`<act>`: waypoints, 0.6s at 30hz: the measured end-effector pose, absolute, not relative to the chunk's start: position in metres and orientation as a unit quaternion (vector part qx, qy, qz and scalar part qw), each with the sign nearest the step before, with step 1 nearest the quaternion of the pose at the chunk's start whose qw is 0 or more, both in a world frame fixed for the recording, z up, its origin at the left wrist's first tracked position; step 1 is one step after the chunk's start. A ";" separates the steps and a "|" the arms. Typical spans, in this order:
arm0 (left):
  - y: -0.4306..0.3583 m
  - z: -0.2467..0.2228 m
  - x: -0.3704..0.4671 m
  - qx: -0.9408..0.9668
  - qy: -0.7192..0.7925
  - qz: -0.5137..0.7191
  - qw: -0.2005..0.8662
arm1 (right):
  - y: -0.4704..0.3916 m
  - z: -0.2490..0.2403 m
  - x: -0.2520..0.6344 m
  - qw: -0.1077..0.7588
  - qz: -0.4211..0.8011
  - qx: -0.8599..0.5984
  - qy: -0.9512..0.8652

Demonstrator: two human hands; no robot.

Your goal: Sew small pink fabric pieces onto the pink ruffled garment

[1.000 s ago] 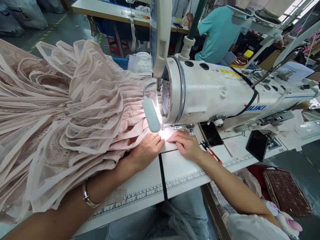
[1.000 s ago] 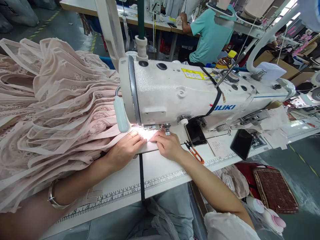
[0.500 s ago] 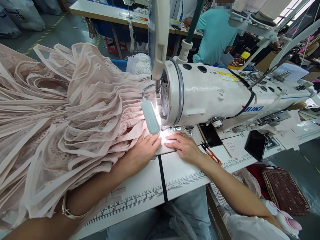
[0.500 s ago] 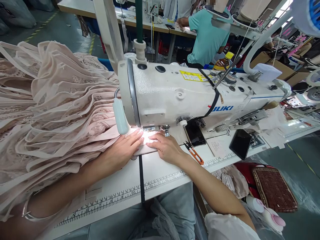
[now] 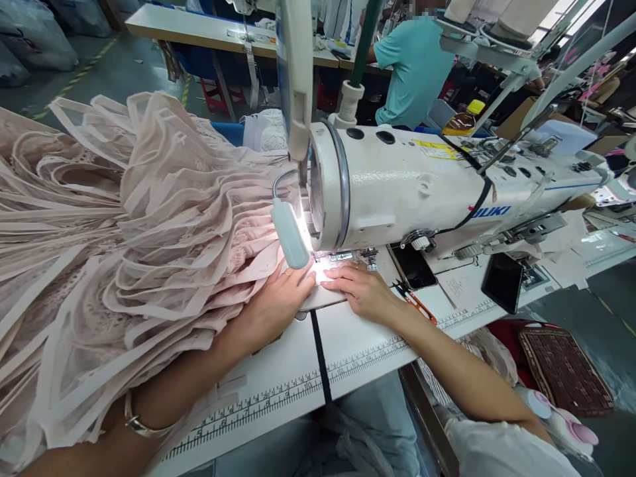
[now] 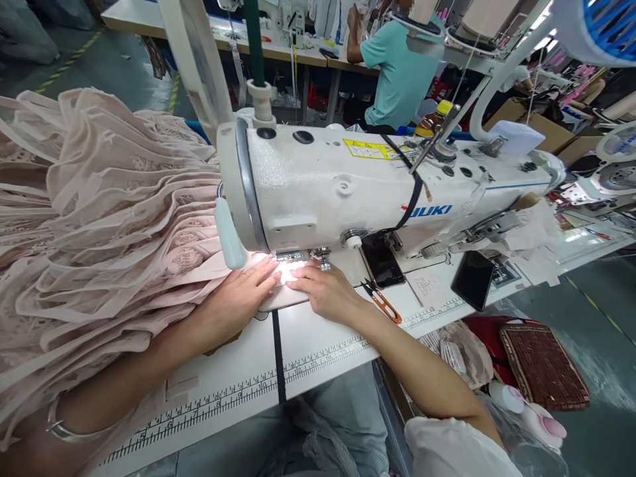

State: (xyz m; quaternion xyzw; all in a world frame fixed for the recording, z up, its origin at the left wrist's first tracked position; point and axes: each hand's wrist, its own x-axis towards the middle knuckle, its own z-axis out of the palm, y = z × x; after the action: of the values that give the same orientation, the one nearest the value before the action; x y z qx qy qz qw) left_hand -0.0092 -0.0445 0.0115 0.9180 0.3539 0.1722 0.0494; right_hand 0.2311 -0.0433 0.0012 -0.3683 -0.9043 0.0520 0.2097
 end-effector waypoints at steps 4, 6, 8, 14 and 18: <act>-0.040 0.014 -0.006 0.918 0.353 0.172 0.058 | -0.044 0.005 0.228 0.184 0.064 -0.395 -0.898; -0.038 0.013 -0.005 0.914 0.355 0.181 0.073 | -0.044 0.008 0.226 0.174 0.072 -0.407 -0.894; -0.037 0.012 -0.004 0.908 0.363 0.191 0.091 | -0.044 0.011 0.224 0.167 0.073 -0.417 -0.891; -0.036 0.008 -0.002 0.900 0.385 0.188 0.077 | -0.043 0.018 0.218 0.112 0.069 -0.453 -0.882; -0.038 0.002 -0.002 0.898 0.403 0.171 0.042 | -0.041 0.016 0.216 0.096 0.047 -0.458 -0.883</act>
State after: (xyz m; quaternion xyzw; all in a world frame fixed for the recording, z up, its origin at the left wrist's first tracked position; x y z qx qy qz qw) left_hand -0.0022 -0.0375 0.0023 0.8983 0.4027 0.1706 0.0417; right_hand 0.2155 -0.0415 0.0164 -0.4580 -0.8825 0.0470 0.0961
